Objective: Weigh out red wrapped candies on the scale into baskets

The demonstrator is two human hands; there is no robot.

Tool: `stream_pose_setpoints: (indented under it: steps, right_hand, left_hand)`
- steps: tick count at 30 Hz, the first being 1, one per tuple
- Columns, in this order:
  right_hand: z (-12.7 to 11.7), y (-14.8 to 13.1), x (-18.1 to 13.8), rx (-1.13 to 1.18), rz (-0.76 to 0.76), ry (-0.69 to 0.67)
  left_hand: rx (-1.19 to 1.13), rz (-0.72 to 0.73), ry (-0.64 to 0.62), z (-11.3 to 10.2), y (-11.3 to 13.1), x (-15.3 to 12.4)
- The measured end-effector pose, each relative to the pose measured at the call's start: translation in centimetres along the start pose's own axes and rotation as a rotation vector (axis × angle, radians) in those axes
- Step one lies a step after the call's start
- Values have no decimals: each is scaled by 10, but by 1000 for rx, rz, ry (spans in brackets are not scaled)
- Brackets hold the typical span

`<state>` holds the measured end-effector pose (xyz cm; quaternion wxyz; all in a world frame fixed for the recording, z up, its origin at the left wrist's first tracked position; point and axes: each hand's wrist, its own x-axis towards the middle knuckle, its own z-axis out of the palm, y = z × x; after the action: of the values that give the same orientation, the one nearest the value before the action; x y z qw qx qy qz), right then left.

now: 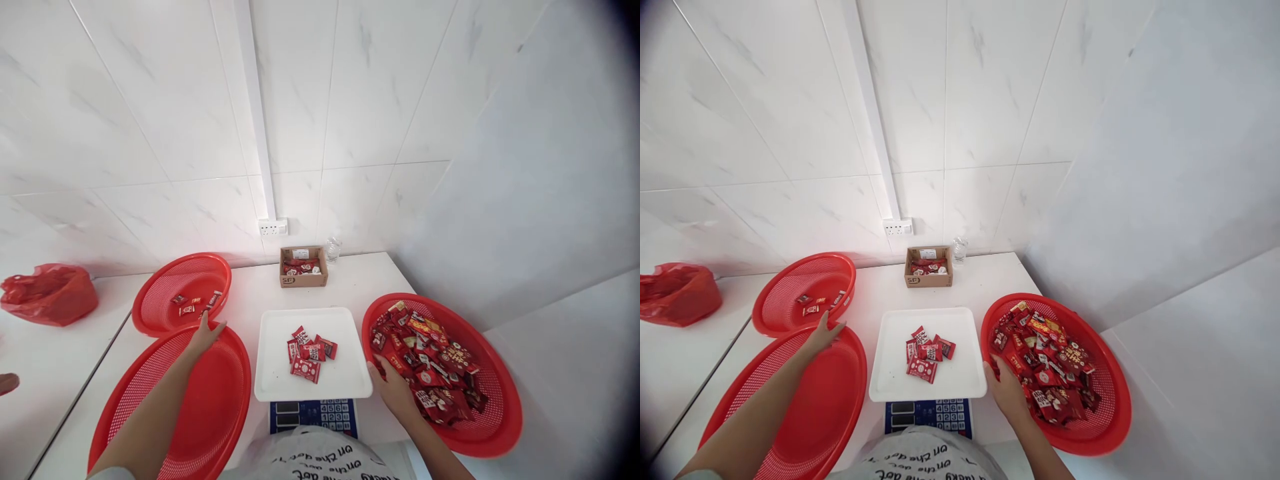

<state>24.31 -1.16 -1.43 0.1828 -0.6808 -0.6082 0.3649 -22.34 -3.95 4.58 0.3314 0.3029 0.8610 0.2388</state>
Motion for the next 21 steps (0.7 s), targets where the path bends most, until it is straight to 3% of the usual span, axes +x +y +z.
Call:
stream_pose_setpoints:
  steps: [6,13,17,21]
  right_hand:
    - [3,4,2,11,-2,17]
    - [3,5,2,24,-17,22]
    - [4,5,2,28,-12,25]
    - [3,3,2,35,-8,24]
  left_hand:
    - [-175,-132,101,-13,-13,17]
    - [-279,-264,226,-50,-38,23]
    - [-308,-258,169,-56,-38,23]
    - [-316,-243,29,-42,-25,22]
